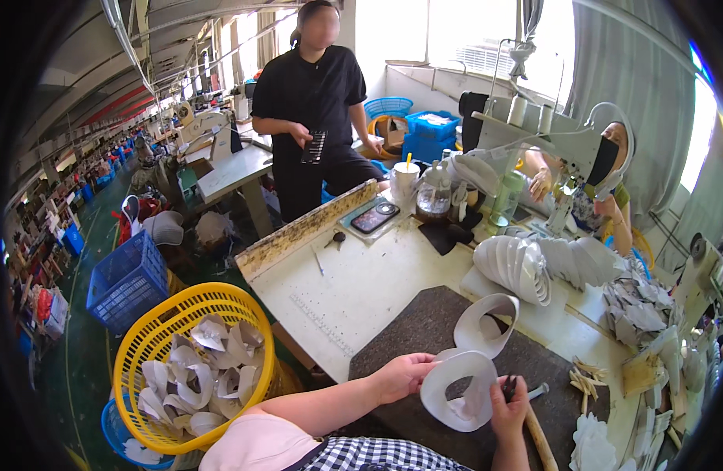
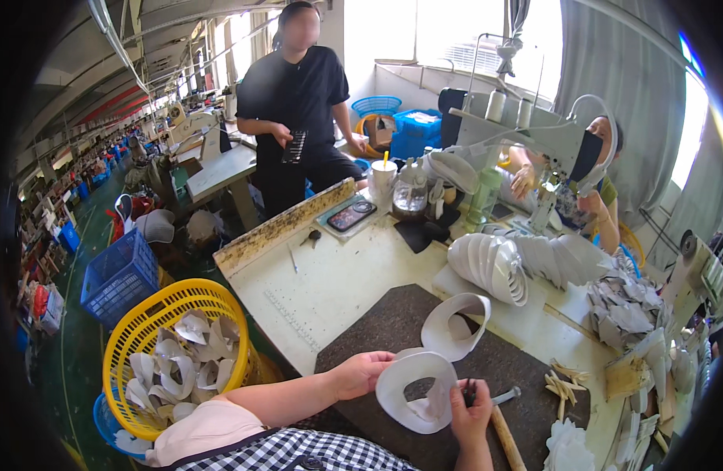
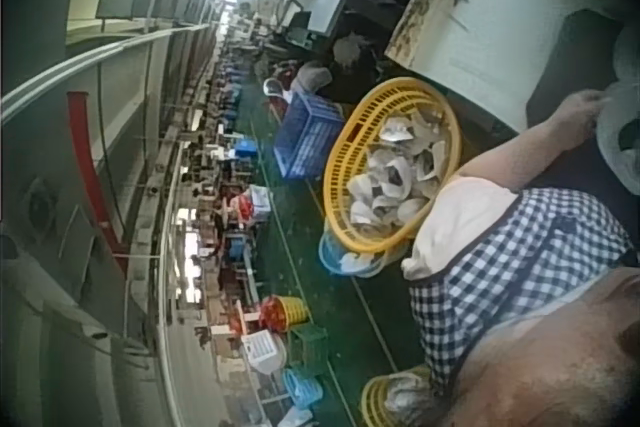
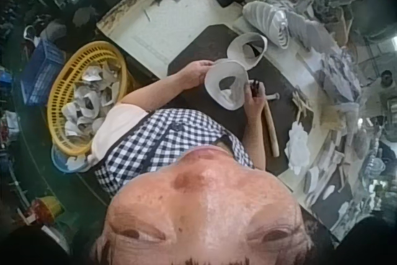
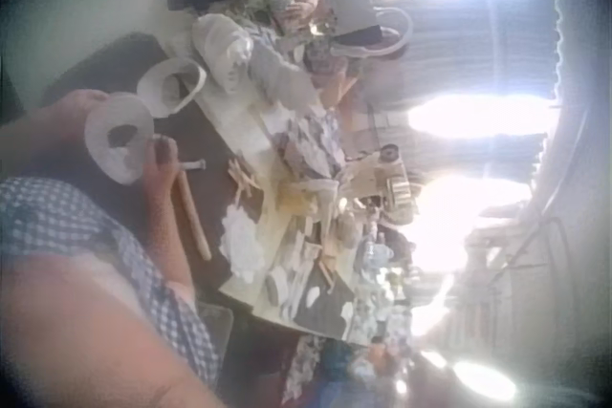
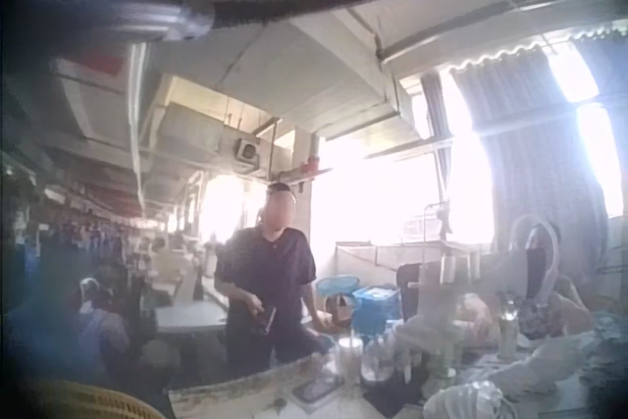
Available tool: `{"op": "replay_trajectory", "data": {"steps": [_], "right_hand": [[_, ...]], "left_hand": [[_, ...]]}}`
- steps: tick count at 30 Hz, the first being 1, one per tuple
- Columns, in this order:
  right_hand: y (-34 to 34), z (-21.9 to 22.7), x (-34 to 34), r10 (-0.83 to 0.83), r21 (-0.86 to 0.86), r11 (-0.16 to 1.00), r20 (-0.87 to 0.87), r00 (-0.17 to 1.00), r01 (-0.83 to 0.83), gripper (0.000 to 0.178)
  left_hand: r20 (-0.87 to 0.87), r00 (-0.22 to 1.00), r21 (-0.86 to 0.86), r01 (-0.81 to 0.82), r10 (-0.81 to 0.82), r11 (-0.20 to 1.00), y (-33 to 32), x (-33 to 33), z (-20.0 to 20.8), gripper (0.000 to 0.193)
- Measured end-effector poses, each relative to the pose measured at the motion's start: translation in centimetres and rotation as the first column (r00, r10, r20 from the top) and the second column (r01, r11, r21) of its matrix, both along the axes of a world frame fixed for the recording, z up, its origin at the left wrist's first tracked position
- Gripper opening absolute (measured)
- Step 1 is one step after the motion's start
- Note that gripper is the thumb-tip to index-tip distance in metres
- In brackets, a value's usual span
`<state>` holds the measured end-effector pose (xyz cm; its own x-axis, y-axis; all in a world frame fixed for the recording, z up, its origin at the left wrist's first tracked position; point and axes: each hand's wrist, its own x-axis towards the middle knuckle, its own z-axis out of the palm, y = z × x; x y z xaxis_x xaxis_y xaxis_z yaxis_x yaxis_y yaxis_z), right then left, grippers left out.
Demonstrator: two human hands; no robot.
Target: The person assembles shoe upper components by folding and shaping them by hand, taps them with a hammer, inserts lining pieces, trims excess material with snips, and presses the interior edges with a wooden tool.
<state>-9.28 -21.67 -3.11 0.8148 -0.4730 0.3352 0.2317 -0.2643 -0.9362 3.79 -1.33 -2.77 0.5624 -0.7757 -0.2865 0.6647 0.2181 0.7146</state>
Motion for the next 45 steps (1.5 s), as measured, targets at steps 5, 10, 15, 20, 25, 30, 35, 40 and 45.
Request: {"op": "replay_trajectory", "data": {"steps": [5, 10, 15, 20, 25, 30, 35, 40, 45], "right_hand": [[1.2, 0.9, -0.3, 0.044, -0.045, 0.998, -0.003, 0.999, -0.044, 0.01], [1.3, 0.8, 0.1, 0.067, -0.09, 0.994, 0.115, 0.991, -0.057, 0.01], [1.7, 1.5, -0.3, 0.123, -0.285, 0.954, 0.1, 0.987, -0.09, 0.013], [2.4, 2.9, -0.7, 0.208, -0.263, 0.944, 0.011, 0.978, -0.198, 0.028], [1.9, 2.3, 0.2, 0.158, -0.131, 0.975, -0.165, 0.974, -0.18, 0.032], [-1.1, 0.5, 1.9, 0.065, -0.223, 0.973, 0.013, 0.998, -0.061, 0.032], [-4.1, 2.3, 3.2, -0.059, 0.209, 0.975, -0.062, 0.996, 0.071, 0.028], [-11.6, 2.6, 4.4, -0.31, 0.11, 0.923, -0.356, 0.882, 0.368, 0.028], [-15.7, -0.8, 3.3, -0.546, -0.409, 0.809, -0.261, 0.796, 0.421, 0.05]], "left_hand": [[-0.16, 0.977, -0.174, 0.114, -0.142, 0.978, 0.9, -0.5, 0.0, 0.031], [-0.135, 0.978, -0.078, 0.149, -0.159, 0.986, 0.9, -1.2, 1.6, 0.031], [0.156, 0.981, -0.032, -0.111, 0.115, 0.993, 1.3, -1.7, 2.6, 0.025], [0.288, 0.892, -0.138, -0.321, 0.348, 0.937, 1.1, -1.8, 2.9, 0.022], [0.326, 0.839, -0.098, -0.429, 0.436, 0.898, 4.2, 0.0, 1.5, 0.02], [0.361, 0.736, -0.255, -0.513, 0.573, 0.82, 3.4, 0.3, 1.1, 0.02], [0.532, 0.546, -0.293, -0.598, 0.647, 0.746, 3.2, 0.3, 0.5, 0.022], [0.596, 0.564, -0.242, -0.553, 0.572, 0.798, 2.6, -0.2, 0.2, 0.024], [0.652, 0.555, -0.232, -0.503, 0.517, 0.833, 2.4, -2.3, 1.4, 0.024]]}}
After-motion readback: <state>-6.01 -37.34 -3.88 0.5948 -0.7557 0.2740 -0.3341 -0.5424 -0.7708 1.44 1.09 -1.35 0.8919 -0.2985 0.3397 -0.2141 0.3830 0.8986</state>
